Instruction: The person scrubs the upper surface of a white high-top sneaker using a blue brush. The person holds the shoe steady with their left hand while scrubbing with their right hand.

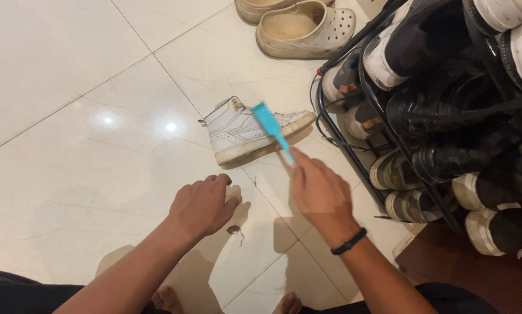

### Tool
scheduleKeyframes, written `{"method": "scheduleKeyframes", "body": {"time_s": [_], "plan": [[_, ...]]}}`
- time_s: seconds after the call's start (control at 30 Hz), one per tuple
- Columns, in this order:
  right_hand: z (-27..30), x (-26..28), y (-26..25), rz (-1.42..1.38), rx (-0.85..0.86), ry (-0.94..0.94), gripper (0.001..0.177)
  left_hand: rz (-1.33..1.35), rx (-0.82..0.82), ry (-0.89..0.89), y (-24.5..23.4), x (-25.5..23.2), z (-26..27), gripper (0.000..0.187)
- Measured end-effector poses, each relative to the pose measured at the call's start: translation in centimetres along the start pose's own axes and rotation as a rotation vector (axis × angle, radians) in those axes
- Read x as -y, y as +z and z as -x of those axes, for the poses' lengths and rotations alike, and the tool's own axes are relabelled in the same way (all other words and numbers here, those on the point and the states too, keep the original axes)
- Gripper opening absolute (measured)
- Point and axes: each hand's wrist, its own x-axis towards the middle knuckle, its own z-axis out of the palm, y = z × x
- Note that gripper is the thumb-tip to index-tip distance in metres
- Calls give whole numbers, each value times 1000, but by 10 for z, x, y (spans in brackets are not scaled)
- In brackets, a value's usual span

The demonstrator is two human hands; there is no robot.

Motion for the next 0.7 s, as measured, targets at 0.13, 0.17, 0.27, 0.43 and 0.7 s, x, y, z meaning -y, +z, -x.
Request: {"method": "scheduleKeyframes", "body": {"time_s": [0.13, 0.17, 0.27, 0.43, 0.7], "plan": [[-4, -9, 8, 121, -47, 20, 45, -17, 28, -17, -2, -4, -1, 42], [-3, -10, 14, 89, -60, -20, 47, -19, 35, -18, -3, -5, -2, 42], [6, -8, 31, 40, -60, -91, 52, -23, 28, -16, -3, -5, -4, 42], [8, -5, 41, 95, 16, -57, 49, -16, 7, -10, -2, -2, -4, 45], [20, 0, 47, -58, 26, -93, 48, 4, -23, 11, 2, -1, -6, 47]]}}
